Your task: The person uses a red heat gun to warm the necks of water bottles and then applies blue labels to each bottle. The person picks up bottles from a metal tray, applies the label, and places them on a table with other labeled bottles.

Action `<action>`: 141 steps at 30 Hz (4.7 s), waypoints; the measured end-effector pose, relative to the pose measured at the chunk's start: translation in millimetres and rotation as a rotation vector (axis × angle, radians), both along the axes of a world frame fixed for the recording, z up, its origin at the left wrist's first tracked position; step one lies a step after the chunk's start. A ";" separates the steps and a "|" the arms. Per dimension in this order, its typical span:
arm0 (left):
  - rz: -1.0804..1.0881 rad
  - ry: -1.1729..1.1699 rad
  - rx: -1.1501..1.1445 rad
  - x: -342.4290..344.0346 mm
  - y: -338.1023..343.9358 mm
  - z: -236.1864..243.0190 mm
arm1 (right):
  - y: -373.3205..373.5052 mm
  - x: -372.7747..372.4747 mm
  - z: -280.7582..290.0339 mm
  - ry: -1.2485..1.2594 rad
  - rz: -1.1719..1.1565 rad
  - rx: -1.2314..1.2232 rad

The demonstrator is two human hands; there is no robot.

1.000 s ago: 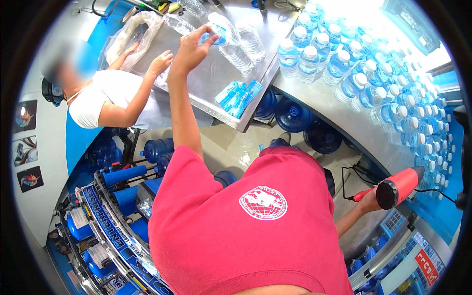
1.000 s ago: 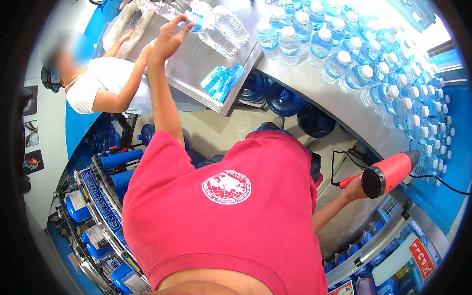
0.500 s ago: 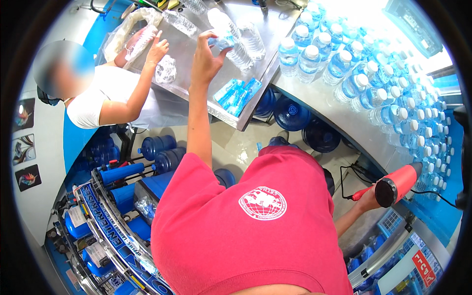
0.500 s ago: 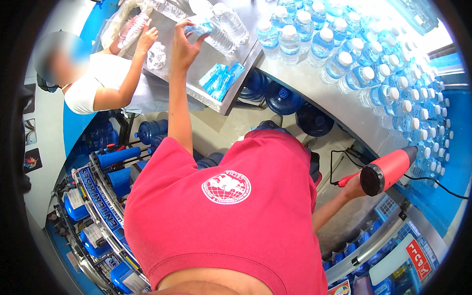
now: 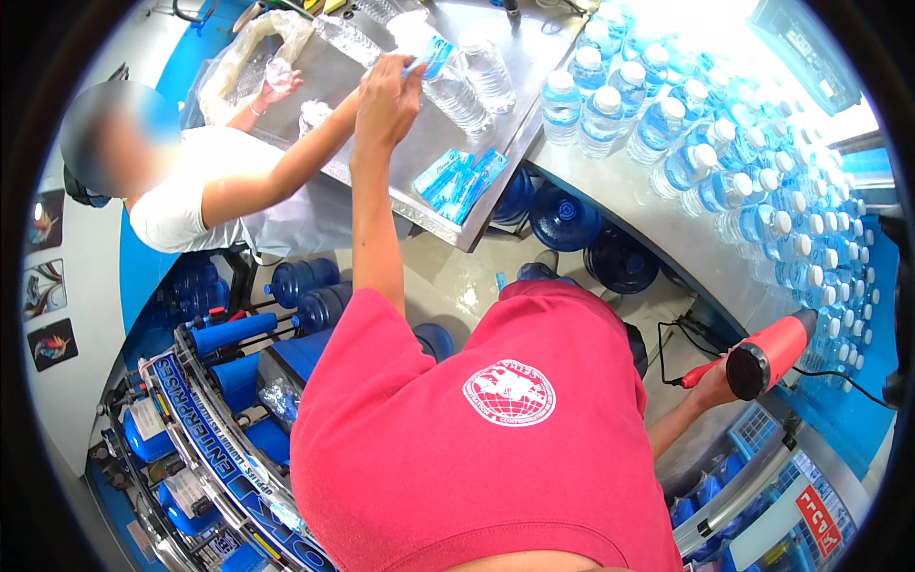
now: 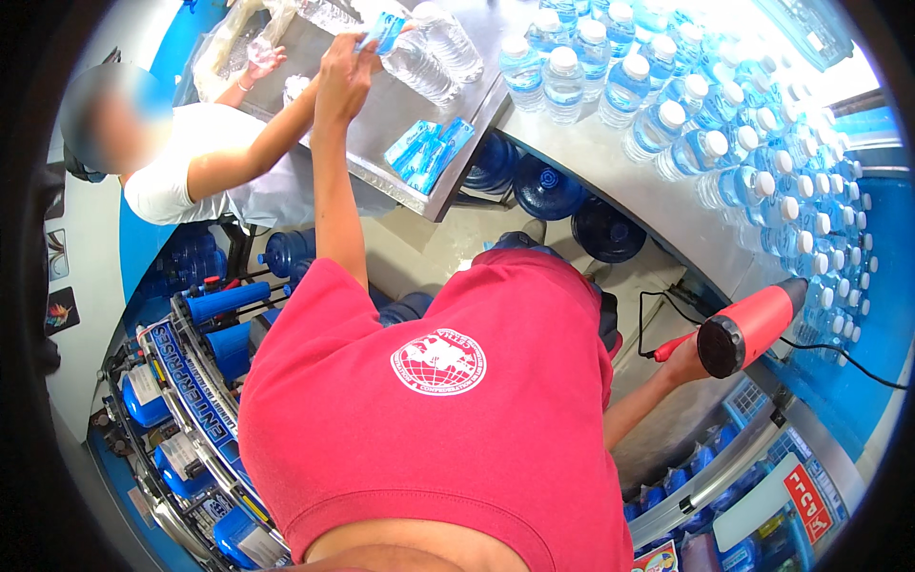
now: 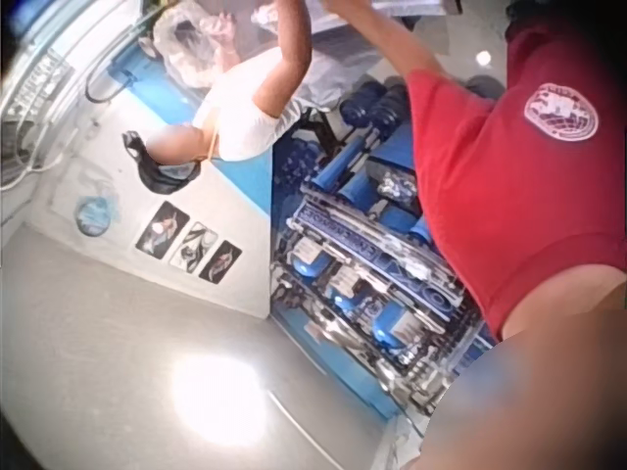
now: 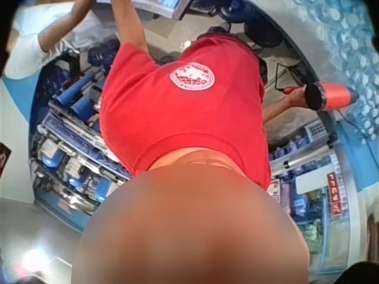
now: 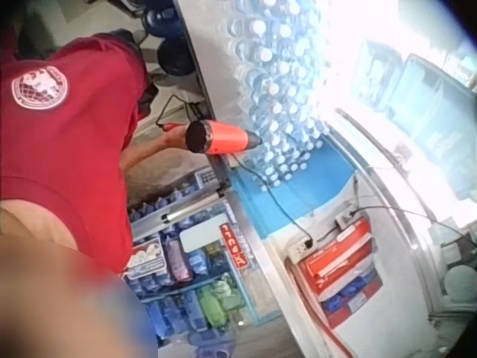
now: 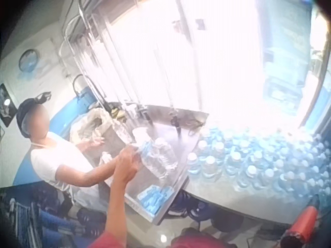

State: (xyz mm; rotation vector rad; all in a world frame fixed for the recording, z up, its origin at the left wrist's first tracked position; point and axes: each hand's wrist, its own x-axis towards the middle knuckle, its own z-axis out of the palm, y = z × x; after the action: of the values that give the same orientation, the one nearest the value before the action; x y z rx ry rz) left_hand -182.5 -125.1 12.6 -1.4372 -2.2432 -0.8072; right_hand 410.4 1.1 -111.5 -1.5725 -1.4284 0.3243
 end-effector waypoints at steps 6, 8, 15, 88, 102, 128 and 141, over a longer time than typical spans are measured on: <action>-0.092 0.207 0.014 -11.9 -4.8 -8.2 | -6.3 -1.0 6.1 0.031 0.001 -0.101; -0.092 -0.021 0.082 -12.8 -1.6 -10.4 | -7.9 -4.3 11.5 0.056 -0.011 -0.127; -0.084 -0.068 0.055 1.4 -2.2 -5.3 | -10.4 -7.6 9.1 0.039 -0.008 -0.089; -0.336 -0.578 -0.061 220.1 120.3 -57.9 | -56.5 30.1 -60.1 0.038 0.832 -0.249; -0.678 -0.637 -0.290 204.4 122.8 -17.1 | 4.8 -22.7 11.0 0.793 1.003 -0.823; -0.412 0.293 -0.527 199.4 159.8 0.2 | -11.0 -16.1 0.5 0.321 1.026 -0.346; -0.462 0.124 -0.544 206.9 148.3 11.6 | -25.0 -22.3 -8.6 0.547 0.996 -0.636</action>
State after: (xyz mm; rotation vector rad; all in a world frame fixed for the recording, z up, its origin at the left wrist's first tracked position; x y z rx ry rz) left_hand 24.4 23.1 24.2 -2.2369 -2.1529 -0.2033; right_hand 388.1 -23.9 -120.2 -0.9347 -1.6196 1.7821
